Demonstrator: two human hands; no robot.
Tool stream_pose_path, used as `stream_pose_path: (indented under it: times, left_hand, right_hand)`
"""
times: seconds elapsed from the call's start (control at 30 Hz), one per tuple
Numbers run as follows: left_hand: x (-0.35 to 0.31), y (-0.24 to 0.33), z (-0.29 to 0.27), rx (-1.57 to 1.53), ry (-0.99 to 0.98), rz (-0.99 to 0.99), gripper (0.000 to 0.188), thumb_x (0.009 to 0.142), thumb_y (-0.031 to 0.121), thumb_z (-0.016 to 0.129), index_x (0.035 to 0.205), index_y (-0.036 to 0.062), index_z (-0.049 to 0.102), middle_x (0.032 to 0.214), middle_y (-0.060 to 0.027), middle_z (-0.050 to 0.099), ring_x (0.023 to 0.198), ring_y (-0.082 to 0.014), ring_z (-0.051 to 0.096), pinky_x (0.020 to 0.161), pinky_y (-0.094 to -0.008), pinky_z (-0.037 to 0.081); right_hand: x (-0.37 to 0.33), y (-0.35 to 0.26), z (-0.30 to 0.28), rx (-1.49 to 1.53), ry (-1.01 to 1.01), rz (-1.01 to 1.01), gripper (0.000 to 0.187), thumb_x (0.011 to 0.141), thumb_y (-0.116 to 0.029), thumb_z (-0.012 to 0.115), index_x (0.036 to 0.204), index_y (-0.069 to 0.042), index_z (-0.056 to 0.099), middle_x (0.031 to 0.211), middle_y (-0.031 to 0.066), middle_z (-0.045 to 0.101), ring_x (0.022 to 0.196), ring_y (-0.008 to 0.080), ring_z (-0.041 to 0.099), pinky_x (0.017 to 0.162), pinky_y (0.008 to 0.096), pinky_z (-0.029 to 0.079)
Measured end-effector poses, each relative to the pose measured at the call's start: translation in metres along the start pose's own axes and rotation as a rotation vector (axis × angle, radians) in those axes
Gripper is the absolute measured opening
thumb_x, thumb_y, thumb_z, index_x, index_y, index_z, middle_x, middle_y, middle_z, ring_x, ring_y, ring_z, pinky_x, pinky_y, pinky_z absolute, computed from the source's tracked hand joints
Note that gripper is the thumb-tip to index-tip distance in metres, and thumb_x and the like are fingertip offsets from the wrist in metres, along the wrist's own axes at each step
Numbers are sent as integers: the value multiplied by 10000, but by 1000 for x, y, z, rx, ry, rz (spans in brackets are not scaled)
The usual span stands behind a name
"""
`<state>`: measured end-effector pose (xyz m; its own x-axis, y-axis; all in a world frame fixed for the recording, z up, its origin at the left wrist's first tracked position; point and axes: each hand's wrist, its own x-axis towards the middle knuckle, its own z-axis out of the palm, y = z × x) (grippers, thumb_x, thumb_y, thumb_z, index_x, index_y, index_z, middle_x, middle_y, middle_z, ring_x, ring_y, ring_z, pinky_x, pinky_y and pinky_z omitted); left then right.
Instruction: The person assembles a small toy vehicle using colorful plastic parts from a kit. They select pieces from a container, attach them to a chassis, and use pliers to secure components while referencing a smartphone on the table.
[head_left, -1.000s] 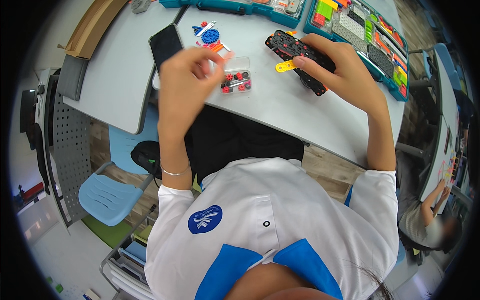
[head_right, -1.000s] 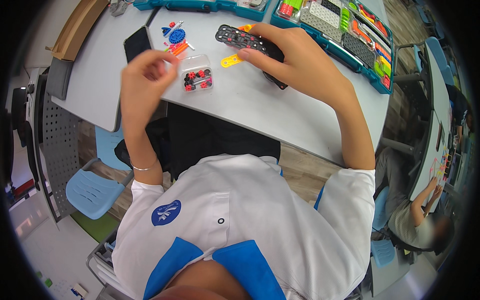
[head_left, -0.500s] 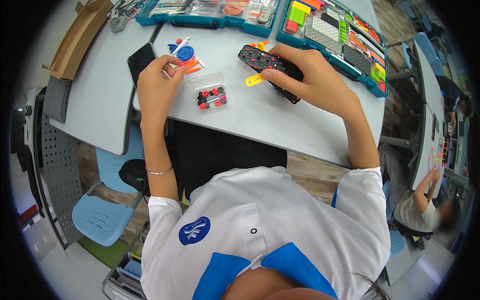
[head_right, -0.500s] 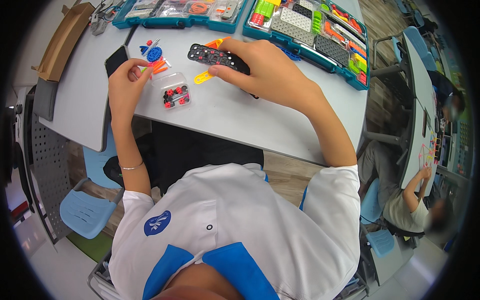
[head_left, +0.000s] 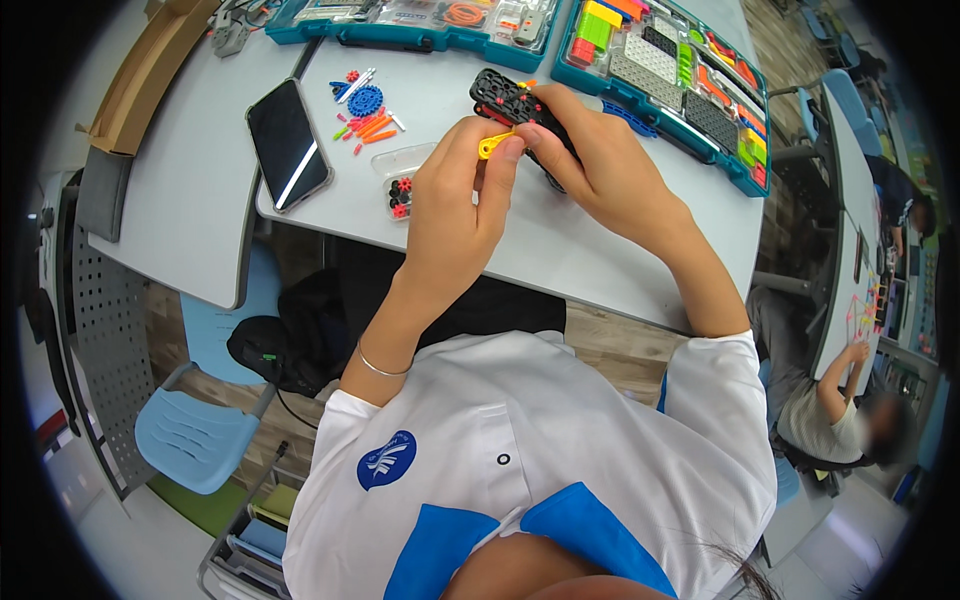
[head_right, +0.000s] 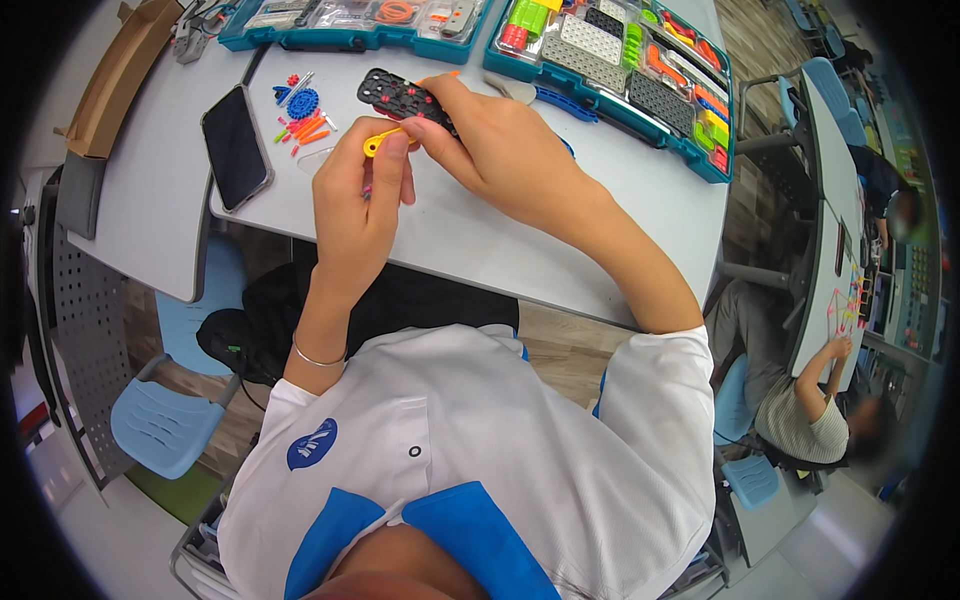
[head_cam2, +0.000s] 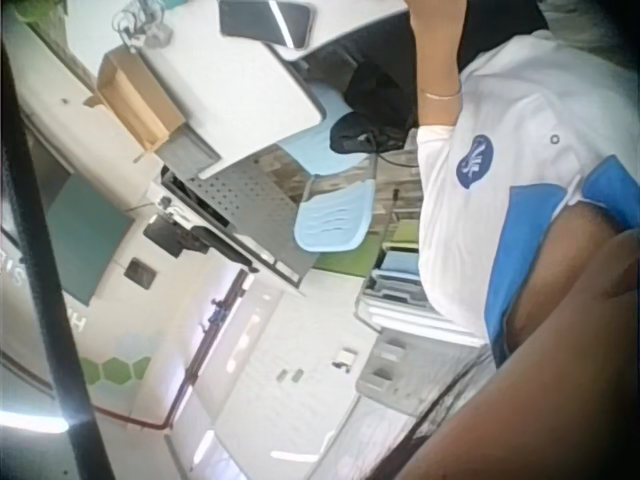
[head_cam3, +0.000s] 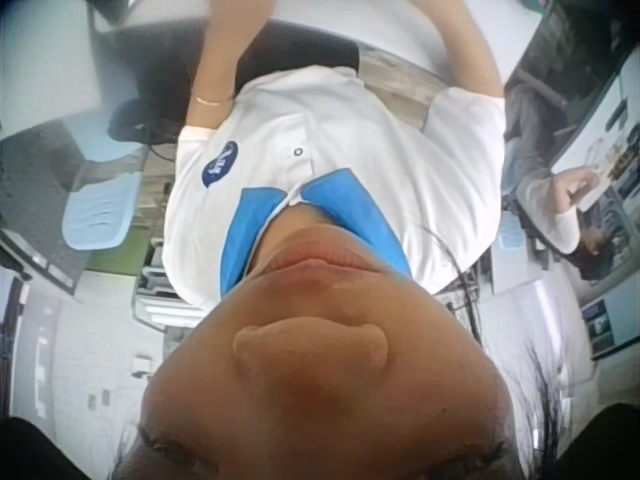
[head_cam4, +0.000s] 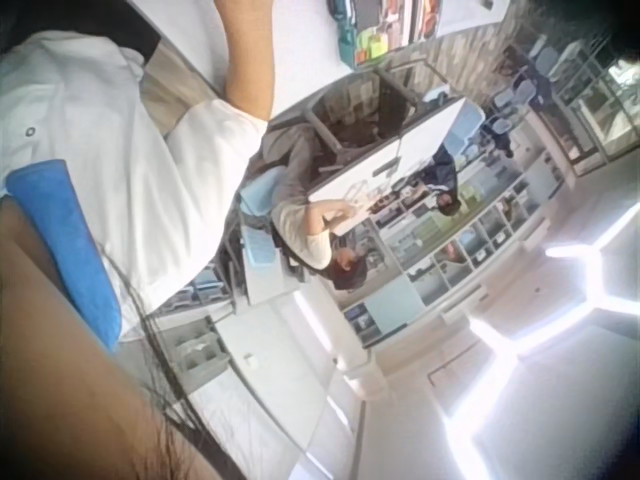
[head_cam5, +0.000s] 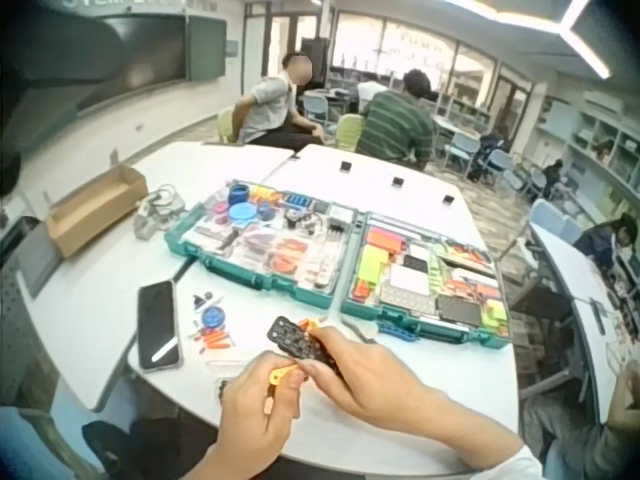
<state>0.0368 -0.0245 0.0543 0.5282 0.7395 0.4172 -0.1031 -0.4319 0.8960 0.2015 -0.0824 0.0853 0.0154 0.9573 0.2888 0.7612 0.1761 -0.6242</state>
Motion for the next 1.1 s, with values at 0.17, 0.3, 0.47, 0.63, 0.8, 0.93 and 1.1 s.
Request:
stream_pose_path:
  times: [0.17, 0.3, 0.47, 0.63, 0.8, 0.93, 1.1]
  left_hand:
    - [-1, -4, -2, -112, -4, -158, 311, 1084, 250, 473, 954, -1, 604, 764, -15, 568, 515, -33, 476, 482, -210, 344]
    - [-1, 3, -4, -139, 12, -258, 322, 1083, 255, 470, 880, 24, 564, 646, 9, 507, 475, -25, 430, 461, -207, 301]
    - [1, -11, -21, -96, 121, -365, 338, 1084, 265, 468, 833, 46, 524, 547, 35, 427, 459, -20, 383, 452, -210, 257]
    - [-2, -2, -20, -144, 123, -336, 304, 1075, 259, 492, 865, 46, 546, 553, 30, 446, 467, -18, 397, 450, -207, 262]
    - [-6, 1, -18, 70, 18, -313, 277, 1043, 242, 556, 903, 12, 619, 563, 27, 472, 489, -25, 440, 458, -230, 294]
    - [-18, 1, -12, 295, -318, -359, 254, 984, 222, 633, 918, -21, 669, 562, -55, 530, 488, -100, 501, 476, -292, 371]
    - [-24, -16, 1, 560, -306, -366, 205, 911, 180, 725, 963, -11, 676, 582, -130, 590, 492, -218, 533, 515, -347, 425]
  right_hand:
    - [2, 1, 9, 18, 4, 27, 331, 1002, -262, 610, 1195, -7, 525, 700, 173, 635, 621, 349, 643, 542, 416, 469]
    - [0, 2, 16, -68, 71, -32, 328, 996, -255, 625, 1189, -4, 538, 692, 173, 629, 619, 339, 650, 540, 411, 474]
    - [7, 0, -13, -84, 348, -47, 290, 1024, -272, 590, 1137, -6, 610, 633, 105, 562, 539, 234, 603, 508, 346, 429]
    - [9, 2, -23, 404, 112, 222, 361, 1057, -346, 502, 1073, -15, 643, 677, -32, 415, 586, 28, 353, 505, 228, 283]
    - [12, 3, -25, 698, -57, 309, 404, 1067, -360, 469, 1071, 5, 641, 680, -43, 391, 557, 29, 323, 484, 216, 261]
    - [14, 4, -28, 852, -225, 353, 520, 1085, -414, 370, 1099, 28, 644, 655, -41, 385, 498, 49, 340, 453, 229, 282]
    - [11, -4, -25, 813, -263, 381, 599, 1085, -456, 308, 1125, 32, 652, 620, -29, 410, 460, 61, 399, 452, 239, 344]
